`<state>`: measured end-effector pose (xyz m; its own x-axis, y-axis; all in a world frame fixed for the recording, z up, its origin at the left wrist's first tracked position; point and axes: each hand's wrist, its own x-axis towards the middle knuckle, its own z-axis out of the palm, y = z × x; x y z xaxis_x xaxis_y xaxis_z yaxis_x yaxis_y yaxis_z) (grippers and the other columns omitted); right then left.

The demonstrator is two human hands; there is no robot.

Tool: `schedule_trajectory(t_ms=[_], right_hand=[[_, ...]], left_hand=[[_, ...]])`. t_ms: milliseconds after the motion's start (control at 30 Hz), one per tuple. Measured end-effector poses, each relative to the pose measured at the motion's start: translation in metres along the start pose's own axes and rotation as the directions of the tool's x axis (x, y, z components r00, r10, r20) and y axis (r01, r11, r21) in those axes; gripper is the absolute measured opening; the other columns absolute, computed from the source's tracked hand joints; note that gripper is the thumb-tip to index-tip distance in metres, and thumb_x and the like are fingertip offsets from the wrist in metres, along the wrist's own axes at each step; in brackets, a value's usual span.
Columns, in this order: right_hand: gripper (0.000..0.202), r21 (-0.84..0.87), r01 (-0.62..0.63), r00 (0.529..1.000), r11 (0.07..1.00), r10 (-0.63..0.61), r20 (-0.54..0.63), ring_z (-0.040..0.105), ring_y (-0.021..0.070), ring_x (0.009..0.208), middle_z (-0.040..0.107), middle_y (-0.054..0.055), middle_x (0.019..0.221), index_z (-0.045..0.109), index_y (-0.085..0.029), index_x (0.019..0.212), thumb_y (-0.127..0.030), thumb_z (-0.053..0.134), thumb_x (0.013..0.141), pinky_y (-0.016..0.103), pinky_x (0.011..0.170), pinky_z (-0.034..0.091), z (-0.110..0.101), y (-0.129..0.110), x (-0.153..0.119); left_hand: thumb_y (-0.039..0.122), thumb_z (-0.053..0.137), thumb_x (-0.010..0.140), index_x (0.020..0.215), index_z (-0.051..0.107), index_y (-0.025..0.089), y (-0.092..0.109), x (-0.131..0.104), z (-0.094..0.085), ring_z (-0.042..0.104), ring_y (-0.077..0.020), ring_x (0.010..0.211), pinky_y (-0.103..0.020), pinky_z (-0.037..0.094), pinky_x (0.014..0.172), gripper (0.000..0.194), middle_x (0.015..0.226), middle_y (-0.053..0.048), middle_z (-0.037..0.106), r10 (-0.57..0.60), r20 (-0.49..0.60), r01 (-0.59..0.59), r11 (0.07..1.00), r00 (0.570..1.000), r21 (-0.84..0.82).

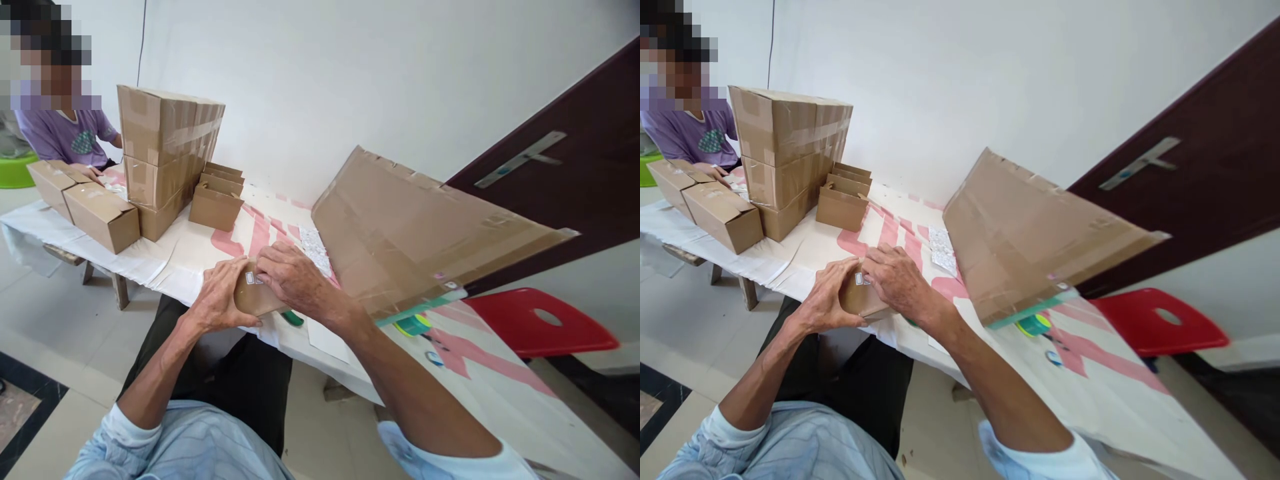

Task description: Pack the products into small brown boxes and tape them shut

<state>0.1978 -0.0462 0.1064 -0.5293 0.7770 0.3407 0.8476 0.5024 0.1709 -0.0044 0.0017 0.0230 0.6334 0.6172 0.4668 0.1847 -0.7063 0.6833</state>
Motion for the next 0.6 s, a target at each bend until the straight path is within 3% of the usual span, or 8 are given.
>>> schedule_trajectory(t_ms=[133,233,300,400,500,600], right_hand=[[0.022,0.245,-0.010,0.981,0.969,0.056,-0.184,0.063,0.0240,0.090,0.071,0.007,0.092,0.066,-0.023,0.089,-0.013,0.053,0.103,0.039,0.083,0.050,-0.012,-0.014,-0.002],[0.014,0.397,-0.082,0.887,0.914,0.248,-0.390,0.065,0.0230,0.090,0.070,0.004,0.093,0.065,-0.026,0.094,-0.020,0.057,0.104,0.039,0.085,0.053,-0.031,-0.008,-0.012],[0.009,0.425,-0.183,0.807,0.886,0.382,-0.449,0.064,0.0214,0.085,0.068,0.003,0.091,0.064,-0.026,0.094,-0.025,0.061,0.102,0.037,0.082,0.053,-0.036,0.010,-0.028],[0.009,0.455,-0.376,0.724,0.807,0.562,-0.399,0.059,0.0177,0.075,0.065,0.000,0.083,0.063,-0.024,0.092,-0.031,0.062,0.099,0.032,0.075,0.050,-0.019,0.056,-0.069],[0.015,0.459,-0.568,0.649,0.683,0.715,-0.260,0.056,0.0168,0.071,0.063,-0.001,0.077,0.060,-0.023,0.088,-0.037,0.058,0.095,0.029,0.070,0.047,0.022,0.101,-0.125],[0.017,0.384,-0.757,0.548,0.528,0.834,-0.065,0.055,0.0180,0.072,0.060,0.000,0.074,0.052,-0.024,0.081,-0.037,0.054,0.092,0.029,0.071,0.045,0.067,0.128,-0.176]], left_hand=[[0.040,0.102,0.058,0.156,0.048,0.026,-0.002,0.000,-0.004,0.050,-0.0448,0.149,-0.064,0.038,0.123,0.113,0.159,-0.018,0.057,-0.015,-0.016,0.015,1.000,1.000,0.022],[0.041,0.102,0.057,0.155,0.049,0.026,-0.007,-0.001,-0.010,0.050,-0.0453,0.149,-0.064,0.039,0.123,0.112,0.159,-0.018,0.056,-0.011,-0.002,0.011,0.999,1.000,0.030],[0.042,0.100,0.059,0.156,0.049,0.025,-0.013,-0.002,-0.017,0.050,-0.0450,0.150,-0.063,0.037,0.126,0.111,0.161,-0.018,0.055,-0.006,0.003,0.006,1.000,1.000,0.030],[0.045,0.095,0.067,0.157,0.047,0.023,-0.027,-0.005,-0.030,0.048,-0.0442,0.153,-0.063,0.035,0.128,0.105,0.165,-0.019,0.051,-0.029,0.005,0.029,0.999,1.000,0.025],[0.051,0.092,0.070,0.157,0.047,0.022,-0.044,-0.005,-0.041,0.047,-0.0442,0.155,-0.063,0.035,0.130,0.102,0.166,-0.019,0.049,-0.041,0.000,0.041,0.999,0.999,0.022],[0.058,0.090,0.072,0.158,0.046,0.021,-0.053,-0.003,-0.047,0.049,-0.0426,0.154,-0.061,0.039,0.129,0.103,0.166,-0.018,0.050,-0.035,0.004,0.035,0.999,0.999,0.014]])
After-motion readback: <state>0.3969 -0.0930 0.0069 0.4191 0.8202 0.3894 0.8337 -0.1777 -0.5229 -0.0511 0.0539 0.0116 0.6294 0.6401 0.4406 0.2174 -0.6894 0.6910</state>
